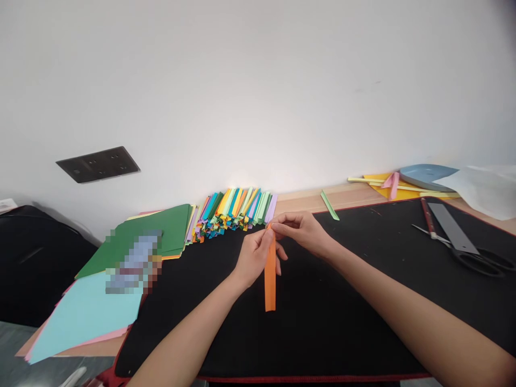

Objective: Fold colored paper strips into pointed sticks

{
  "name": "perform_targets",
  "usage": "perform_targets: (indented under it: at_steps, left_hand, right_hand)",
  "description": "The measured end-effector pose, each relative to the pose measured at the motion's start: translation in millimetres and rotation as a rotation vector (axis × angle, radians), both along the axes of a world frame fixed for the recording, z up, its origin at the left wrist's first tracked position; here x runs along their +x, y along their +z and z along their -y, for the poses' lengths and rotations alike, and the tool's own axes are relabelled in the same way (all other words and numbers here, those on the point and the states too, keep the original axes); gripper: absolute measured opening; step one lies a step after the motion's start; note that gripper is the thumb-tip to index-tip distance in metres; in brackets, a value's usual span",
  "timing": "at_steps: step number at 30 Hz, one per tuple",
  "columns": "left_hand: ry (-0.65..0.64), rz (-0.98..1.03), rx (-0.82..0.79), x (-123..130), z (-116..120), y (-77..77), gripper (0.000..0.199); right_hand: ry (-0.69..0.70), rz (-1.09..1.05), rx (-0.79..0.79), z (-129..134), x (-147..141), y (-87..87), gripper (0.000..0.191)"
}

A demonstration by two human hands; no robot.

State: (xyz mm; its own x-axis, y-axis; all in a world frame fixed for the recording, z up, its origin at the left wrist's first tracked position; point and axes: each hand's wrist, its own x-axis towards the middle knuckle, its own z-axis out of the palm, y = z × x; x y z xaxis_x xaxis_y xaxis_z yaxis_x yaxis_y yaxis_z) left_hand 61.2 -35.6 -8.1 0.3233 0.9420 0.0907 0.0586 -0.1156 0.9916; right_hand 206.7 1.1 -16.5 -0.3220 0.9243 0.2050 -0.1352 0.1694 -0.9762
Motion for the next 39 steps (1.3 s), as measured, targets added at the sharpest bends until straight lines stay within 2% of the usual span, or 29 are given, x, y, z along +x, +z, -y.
perform_targets:
  at_steps: [5, 8, 13, 17, 27, 35, 39]
  left_hand:
    - [-0.016, -0.058, 0.029, 1.0, 1.1, 0.7, 0.034]
    - [-0.036, -0.003, -0.012, -0.1, 0.2, 0.5, 0.031]
    - [-0.054, 0.171, -0.082, -2.9, -2.5, 1.3, 0.032]
    - [-0.073, 0.212, -0.068, -4.1, -3.1, 2.0, 0.033]
    - [-0.110, 0.022, 0.033, -4.7, 2.8, 4.9, 0.031]
    - [-0.121, -0.118, 0.106, -3.6, 4.0, 3.0, 0.035]
    - [-0.111, -0.090, 0.093, -4.1, 4.1, 3.0, 0.034]
  right_hand:
    - [-0.084, 0.086, 0.093, 1.9, -3.4, 0.0, 0.027]
    - [-0.088, 0.078, 0.106, 3.0, -3.4, 2.9, 0.027]
    - [0.094, -0.131, -0.054, 1.8, 0.7, 6.7, 0.033]
    - [0.211, -0.222, -0.169, 0.2, 3.7, 5.6, 0.028]
    - [0.329, -0.264, -0.222, 0.4, 5.6, 4.0, 0.021]
    - [0.288, -0.241, -0.210, -0.2, 4.2, 1.8, 0.019]
    - [0.299, -0.260, -0.213, -0.7, 4.3, 1.0, 0.021]
